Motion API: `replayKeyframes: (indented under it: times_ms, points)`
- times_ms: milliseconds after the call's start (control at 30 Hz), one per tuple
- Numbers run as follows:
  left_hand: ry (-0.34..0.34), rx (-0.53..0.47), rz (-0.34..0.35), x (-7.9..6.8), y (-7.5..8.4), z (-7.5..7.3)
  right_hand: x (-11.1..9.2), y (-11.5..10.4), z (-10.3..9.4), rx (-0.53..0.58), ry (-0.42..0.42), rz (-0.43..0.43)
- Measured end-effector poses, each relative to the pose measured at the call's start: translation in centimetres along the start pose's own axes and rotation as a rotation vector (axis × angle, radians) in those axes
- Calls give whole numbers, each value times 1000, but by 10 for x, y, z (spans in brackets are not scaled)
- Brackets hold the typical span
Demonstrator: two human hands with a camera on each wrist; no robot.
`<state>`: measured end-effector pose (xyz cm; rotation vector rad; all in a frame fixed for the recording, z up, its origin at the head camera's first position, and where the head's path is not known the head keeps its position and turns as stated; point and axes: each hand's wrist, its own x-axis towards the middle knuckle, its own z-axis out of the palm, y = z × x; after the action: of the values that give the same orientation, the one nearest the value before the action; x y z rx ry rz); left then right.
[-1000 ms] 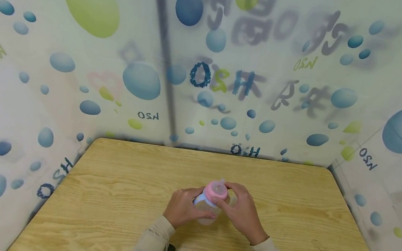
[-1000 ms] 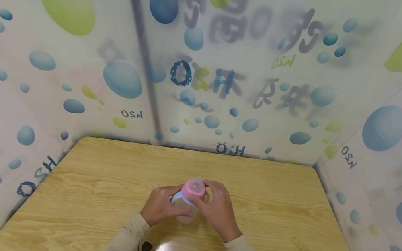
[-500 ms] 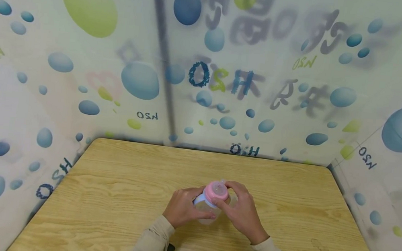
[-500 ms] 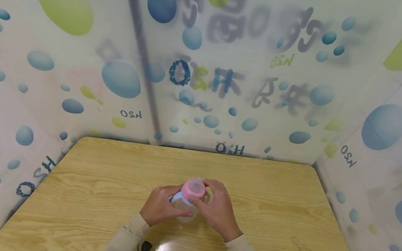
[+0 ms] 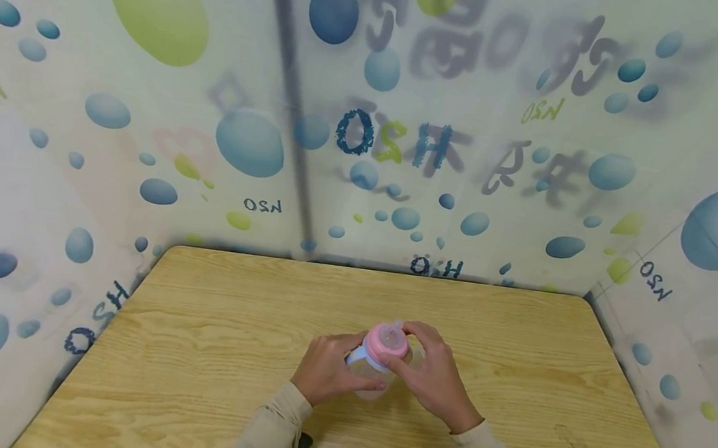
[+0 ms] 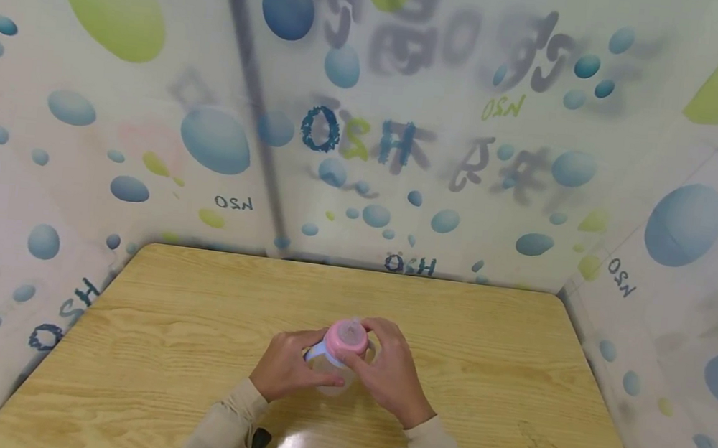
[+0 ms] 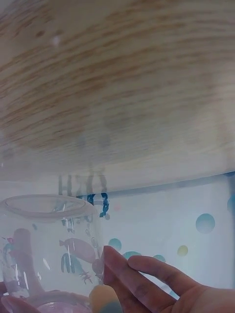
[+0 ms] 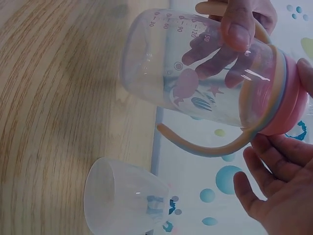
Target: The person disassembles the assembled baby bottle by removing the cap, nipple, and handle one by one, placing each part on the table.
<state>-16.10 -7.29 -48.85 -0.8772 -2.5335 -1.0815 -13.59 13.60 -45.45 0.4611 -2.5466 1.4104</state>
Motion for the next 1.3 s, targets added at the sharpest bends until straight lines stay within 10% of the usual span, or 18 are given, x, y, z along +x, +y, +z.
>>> replayKeyframes:
  times_ms: [1300]
  points:
    - [-57, -113, 50, -3, 1, -2, -1, 2, -9, 271, -193, -133]
